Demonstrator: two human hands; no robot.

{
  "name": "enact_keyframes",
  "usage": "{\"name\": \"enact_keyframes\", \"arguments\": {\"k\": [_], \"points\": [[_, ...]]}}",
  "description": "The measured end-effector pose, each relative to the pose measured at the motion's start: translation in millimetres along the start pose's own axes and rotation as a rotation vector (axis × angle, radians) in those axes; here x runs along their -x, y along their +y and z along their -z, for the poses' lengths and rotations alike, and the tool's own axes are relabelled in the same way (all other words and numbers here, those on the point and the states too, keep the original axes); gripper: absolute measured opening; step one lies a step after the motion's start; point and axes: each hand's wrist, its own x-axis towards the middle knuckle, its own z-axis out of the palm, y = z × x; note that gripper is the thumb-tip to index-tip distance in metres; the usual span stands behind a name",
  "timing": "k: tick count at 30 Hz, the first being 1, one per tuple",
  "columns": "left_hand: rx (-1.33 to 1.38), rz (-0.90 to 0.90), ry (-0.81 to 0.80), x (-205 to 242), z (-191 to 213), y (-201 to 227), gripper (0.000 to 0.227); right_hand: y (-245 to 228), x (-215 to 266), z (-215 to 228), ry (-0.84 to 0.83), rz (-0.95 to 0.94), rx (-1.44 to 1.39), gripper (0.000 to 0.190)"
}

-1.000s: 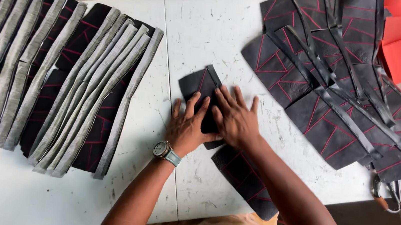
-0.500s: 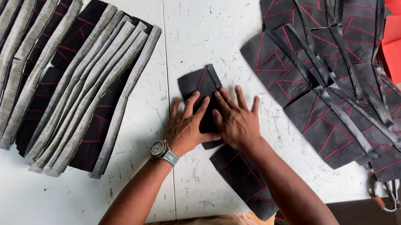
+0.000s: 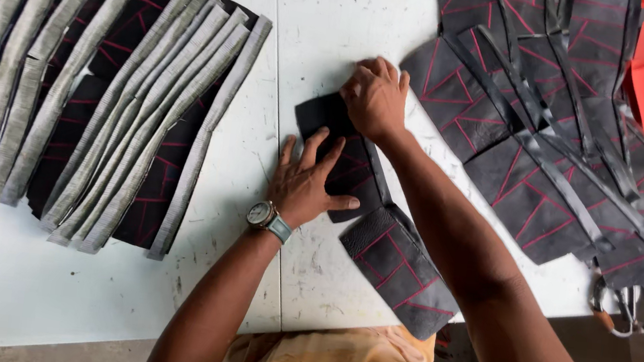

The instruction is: The person repeatedly folds black fabric pieces with red geometric patterns on a white table. They align edges, fold the fabric in half, and smooth the creases by hand. Finished pieces are stacked to the left while new pieces are taken from a pile on the right.

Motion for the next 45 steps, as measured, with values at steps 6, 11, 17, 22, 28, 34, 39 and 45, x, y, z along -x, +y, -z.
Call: {"name": "enact_keyframes", "arguments": {"k": [6,11,17,22,28,34,39,45], "points": [[-0.017,-0.068,0.113,1,0,3,0.110,24,147,28,0.131,0.062,-0.045,0.015],[-0.023,-0.071,0.045,3,2,3,0.109,21,185,28,0.179,0.047,-0.066,0.016],[-0.007,-0.047,0.015,-3,13,7,0.110,21,17,-34,0.260,0.035,-0.009,0.021],[0.008,-0.029,0.053,-3,9,5,0.110,11,23,-16,0.201,0.085,-0.024,0.019],[0.007,-0.048,0.040,-1,0,-2,0.107,-8,202,66,0.030,0.013,0.086,0.019],[-0.048,-0.078,0.070,-2,0,4,0.109,-13,246,47,-0.094,-0.064,0.135,0.060],[-0.040,-0.029,0.024,-3,4,2,0.111,-27,239,56,-0.165,-0.157,0.205,0.058],[-0.076,-0.043,0.031,-3,0,3,0.111,-23,227,61,-0.127,-0.084,0.118,0.066]]}}
